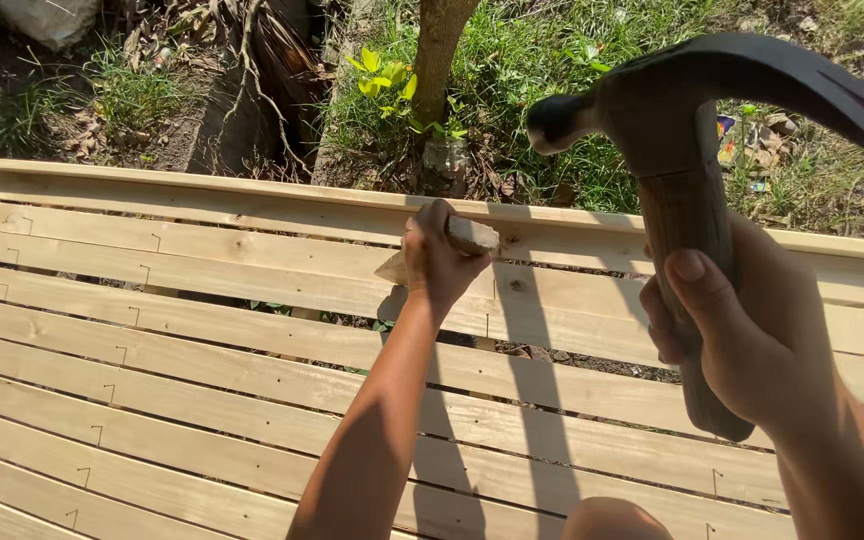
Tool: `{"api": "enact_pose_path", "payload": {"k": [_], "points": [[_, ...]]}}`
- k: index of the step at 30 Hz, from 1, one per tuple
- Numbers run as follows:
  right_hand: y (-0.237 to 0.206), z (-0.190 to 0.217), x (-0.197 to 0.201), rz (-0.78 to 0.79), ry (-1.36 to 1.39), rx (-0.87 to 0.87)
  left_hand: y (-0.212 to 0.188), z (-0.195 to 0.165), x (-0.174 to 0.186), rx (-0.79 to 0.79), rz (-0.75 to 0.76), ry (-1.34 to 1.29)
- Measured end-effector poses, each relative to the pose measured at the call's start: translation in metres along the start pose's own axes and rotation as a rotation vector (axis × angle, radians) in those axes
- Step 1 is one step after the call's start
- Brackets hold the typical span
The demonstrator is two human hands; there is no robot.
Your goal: The person hammers nails into a wooden slatted frame outdoors, working along the slats. They hold a concrete block in one hand and a claw hammer in the other, driving nails into the frame boards and repositioning along the structure.
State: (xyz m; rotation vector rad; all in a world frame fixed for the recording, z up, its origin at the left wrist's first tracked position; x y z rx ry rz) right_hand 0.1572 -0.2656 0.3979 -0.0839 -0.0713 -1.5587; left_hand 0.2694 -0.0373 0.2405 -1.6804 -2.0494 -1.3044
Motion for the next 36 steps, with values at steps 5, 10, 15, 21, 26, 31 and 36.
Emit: {"api": "enact_pose_path", "payload": {"k": [5,10,15,21,26,31,36], "points": [[-0.003,-0.049,0.009,-0.052,0.067,-0.164,0.024,0.057,0.019,0.311,0.03,-0.403],[0.002,-0.078,-0.042,-0.027,0.075,-0.247,0.003,0.074,0.006,0.443,0.044,-0.838],[0.0,-0.04,-0.08,0.005,-0.311,-0.317,0.01,0.055,0.0,0.358,0.125,-0.644],[0.014,0.007,-0.105,-0.113,-0.617,-0.141,0.016,0.058,0.032,0.297,0.105,-0.57],[0.042,-0.001,-0.156,-0.036,-0.716,-0.204,0.016,0.076,0.042,0.328,0.11,-0.808],[0.045,0.025,-0.156,-0.167,-0.444,-0.322,0.024,0.079,0.059,0.339,0.126,-0.89],[0.056,0.056,-0.195,-0.13,-0.674,-0.158,0.027,0.069,0.071,0.422,0.213,-0.866]]}}
Point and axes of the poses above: each hand's wrist, its own y-axis towards the middle knuckle, its own x-axis out of the back of the hand, z = x × y, the point moved 10 cm from there along y, towards the middle knuckle
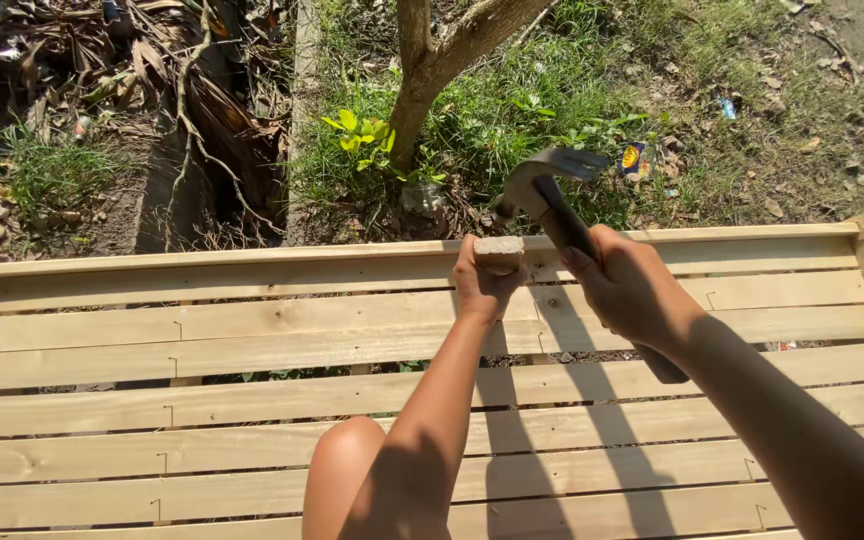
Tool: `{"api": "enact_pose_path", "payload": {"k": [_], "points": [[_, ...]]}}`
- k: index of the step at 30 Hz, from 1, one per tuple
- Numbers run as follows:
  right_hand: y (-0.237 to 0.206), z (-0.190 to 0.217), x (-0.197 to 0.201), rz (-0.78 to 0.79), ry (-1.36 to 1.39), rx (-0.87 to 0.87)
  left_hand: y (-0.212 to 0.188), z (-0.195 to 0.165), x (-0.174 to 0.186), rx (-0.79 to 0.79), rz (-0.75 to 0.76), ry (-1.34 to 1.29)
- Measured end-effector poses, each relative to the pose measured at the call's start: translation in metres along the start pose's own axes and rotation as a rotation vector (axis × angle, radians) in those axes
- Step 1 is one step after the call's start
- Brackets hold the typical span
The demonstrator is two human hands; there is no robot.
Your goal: The person hammers nails into a wooden slatted frame outdoors, working along the slats. They hold a concrete block in one hand and a claw hammer in the other, driving nails into the frame boards and repositioning along the structure.
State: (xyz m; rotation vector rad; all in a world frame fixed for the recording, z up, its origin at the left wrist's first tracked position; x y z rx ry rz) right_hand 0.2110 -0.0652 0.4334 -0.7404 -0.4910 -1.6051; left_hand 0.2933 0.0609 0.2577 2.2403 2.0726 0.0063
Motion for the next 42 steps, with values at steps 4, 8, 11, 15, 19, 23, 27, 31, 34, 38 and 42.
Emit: {"api": "enact_pose_path", "payload": {"k": [4,8,11,15,19,23,27,31,34,38,42], "points": [[0.011,-0.001,-0.022,0.135,-0.136,-0.109,0.007,0.003,-0.002,0.065,-0.008,0.001],[0.018,-0.043,0.014,0.115,-0.089,-0.382,0.015,0.011,-0.012,-0.023,0.018,-0.065],[0.026,-0.052,0.039,-0.003,0.122,-0.13,0.015,0.023,-0.015,-0.049,0.017,-0.022],[0.027,-0.115,0.034,-0.016,-0.054,-0.037,0.017,0.043,0.0,-0.067,-0.074,0.011],[0.023,-0.237,-0.004,0.128,-0.596,-0.185,0.019,0.051,0.015,-0.089,-0.207,0.284],[0.022,-0.342,-0.023,-0.04,-0.721,-0.009,0.036,0.05,0.004,-0.109,-0.101,0.183],[0.014,-0.423,-0.017,-0.213,-0.748,0.034,0.061,0.061,-0.025,-0.088,0.138,0.759],[0.0,-0.441,-0.016,-0.356,-0.832,0.093,0.049,0.097,-0.069,-0.249,0.342,1.147],[-0.017,-0.396,-0.041,-0.492,-0.629,0.325,0.024,0.161,-0.08,-0.091,0.496,1.408],[-0.017,-0.351,-0.138,-0.141,-0.262,0.514,-0.03,0.176,-0.082,-0.337,0.325,1.436],[-0.017,-0.343,-0.173,-0.231,-0.339,0.511,-0.1,0.202,-0.08,-0.196,0.268,0.831]]}}
Point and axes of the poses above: each hand's wrist, its own y-axis towards the middle knuckle, its own x-axis out of the back of the hand, z = x × y, the point moved 10 cm from there along y, towards the middle knuckle
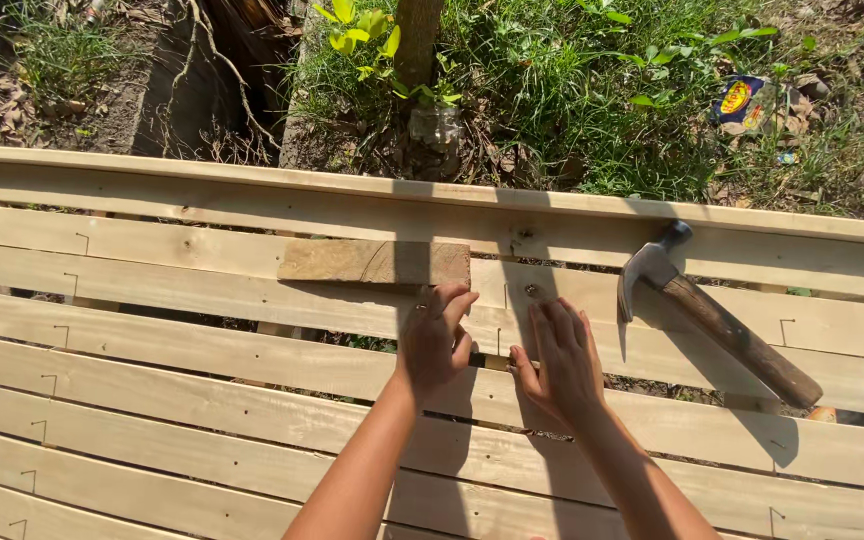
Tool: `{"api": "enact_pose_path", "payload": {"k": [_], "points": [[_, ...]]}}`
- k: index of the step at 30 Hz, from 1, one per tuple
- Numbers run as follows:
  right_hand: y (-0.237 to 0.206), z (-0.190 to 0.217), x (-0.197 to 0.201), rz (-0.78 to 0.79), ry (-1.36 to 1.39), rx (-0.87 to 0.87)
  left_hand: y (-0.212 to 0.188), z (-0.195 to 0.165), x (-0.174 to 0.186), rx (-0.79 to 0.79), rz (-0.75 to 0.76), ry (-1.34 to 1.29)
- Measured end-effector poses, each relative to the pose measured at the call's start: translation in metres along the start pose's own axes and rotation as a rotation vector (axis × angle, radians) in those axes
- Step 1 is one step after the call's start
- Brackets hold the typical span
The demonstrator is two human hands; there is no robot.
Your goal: The person hammers nails into a wooden slatted frame outdoors, working along the slats. They hold a concrete block in one hand and a claw hammer in the other, driving nails into the frame boards and repositioning along the structure.
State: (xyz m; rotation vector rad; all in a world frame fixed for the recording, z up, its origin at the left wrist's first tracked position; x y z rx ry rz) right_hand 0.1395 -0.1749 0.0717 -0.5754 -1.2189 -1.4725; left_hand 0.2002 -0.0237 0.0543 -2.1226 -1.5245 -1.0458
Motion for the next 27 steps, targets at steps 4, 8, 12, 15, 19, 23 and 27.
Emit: {"api": "enact_pose_path", "payload": {"k": [4,8,12,15,19,23,27], "points": [[-0.009,-0.013,-0.011,0.028,0.044,-0.067,-0.028,-0.013,-0.012,-0.098,-0.182,0.236],[-0.015,-0.02,-0.013,0.033,0.012,-0.104,-0.024,0.003,-0.026,-0.032,-0.143,0.121],[-0.014,-0.021,-0.019,0.038,0.021,-0.133,-0.023,0.01,-0.028,0.013,-0.14,0.049],[-0.013,-0.026,-0.024,0.083,0.011,-0.168,-0.022,0.008,-0.028,-0.001,-0.128,0.079],[-0.011,-0.025,-0.021,0.058,-0.012,-0.142,-0.021,0.004,-0.021,-0.038,-0.163,0.053],[-0.011,-0.022,-0.02,0.039,0.014,-0.12,-0.022,0.005,-0.019,-0.018,-0.169,0.053],[-0.014,-0.022,-0.024,0.051,0.021,-0.103,-0.022,0.003,-0.019,-0.005,-0.177,0.036]]}}
Point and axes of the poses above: each hand's wrist, its own y-axis towards the middle knuckle, its own x-axis out of the back of the hand, z = x × y, the point moved 10 cm from there along y, towards the middle knuckle
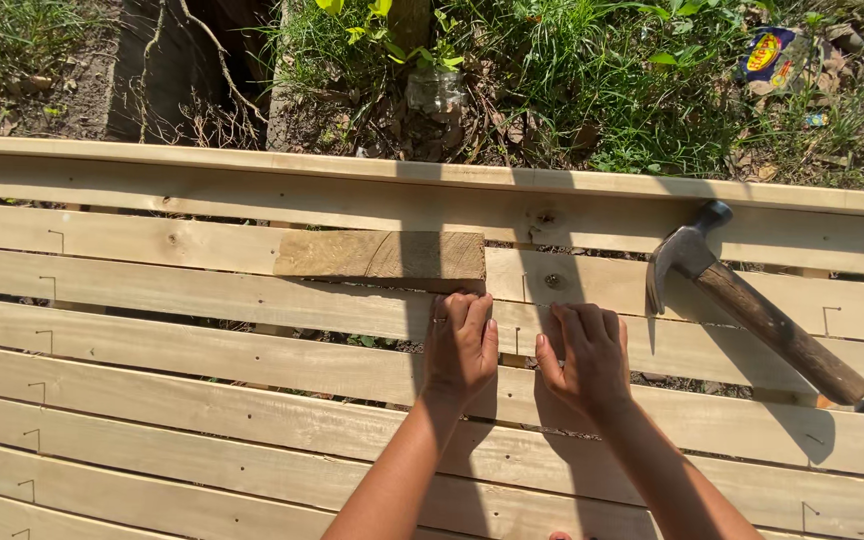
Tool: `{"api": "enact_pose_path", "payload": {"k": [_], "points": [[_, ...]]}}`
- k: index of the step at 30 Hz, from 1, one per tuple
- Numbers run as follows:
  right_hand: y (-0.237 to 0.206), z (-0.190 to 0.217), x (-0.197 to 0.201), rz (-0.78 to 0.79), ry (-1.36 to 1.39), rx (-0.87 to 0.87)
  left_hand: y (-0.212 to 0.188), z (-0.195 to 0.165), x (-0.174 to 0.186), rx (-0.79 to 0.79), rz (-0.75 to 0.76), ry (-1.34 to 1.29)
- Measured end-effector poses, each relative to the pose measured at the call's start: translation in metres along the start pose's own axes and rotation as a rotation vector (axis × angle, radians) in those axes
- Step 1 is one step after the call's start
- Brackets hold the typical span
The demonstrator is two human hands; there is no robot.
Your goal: The person hammers nails into a wooden slatted frame outdoors, working along the slats. They hold a concrete block in one hand and a claw hammer in the other, driving nails into the frame boards and repositioning along the structure.
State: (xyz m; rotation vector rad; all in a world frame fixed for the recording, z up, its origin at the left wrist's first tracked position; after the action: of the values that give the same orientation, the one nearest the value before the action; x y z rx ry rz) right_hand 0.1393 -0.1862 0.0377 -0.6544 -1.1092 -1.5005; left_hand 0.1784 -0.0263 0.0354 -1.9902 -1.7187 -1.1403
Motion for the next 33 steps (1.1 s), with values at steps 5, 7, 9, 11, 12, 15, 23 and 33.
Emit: {"api": "enact_pose_path", "payload": {"k": [5,7,9,11,12,15,23,33], "points": [[0.004,-0.004,0.008,0.009,-0.006,0.008,0.005,-0.003,0.003,0.014,-0.005,0.01],[0.014,0.0,0.014,0.035,-0.026,0.031,0.007,-0.003,0.005,0.017,-0.012,0.029],[0.032,0.009,0.012,0.12,-0.06,0.048,0.008,-0.003,0.003,0.021,-0.011,0.044],[0.059,0.03,0.021,0.059,0.02,0.144,0.009,0.001,0.001,0.05,-0.002,0.04],[0.075,0.042,0.023,0.028,0.06,0.191,0.01,0.003,-0.001,0.064,0.003,0.036],[0.123,0.073,0.006,0.085,0.181,0.368,0.013,0.009,-0.011,0.095,0.093,0.179],[0.159,0.043,-0.059,0.475,0.103,0.306,0.019,0.001,0.003,0.072,-0.003,0.057],[0.134,0.003,-0.046,0.459,0.184,0.098,0.016,0.009,-0.005,0.104,0.072,0.105]]}}
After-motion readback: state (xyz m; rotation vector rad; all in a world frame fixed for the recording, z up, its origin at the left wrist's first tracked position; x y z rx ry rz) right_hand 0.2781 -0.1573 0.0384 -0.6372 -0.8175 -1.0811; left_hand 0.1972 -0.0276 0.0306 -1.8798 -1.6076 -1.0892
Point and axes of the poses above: each hand's wrist, its own y-axis towards the middle knuckle, its own x-axis out of the back of the hand, z = x × y, the point moved 10 cm from there along y, towards the middle knuckle
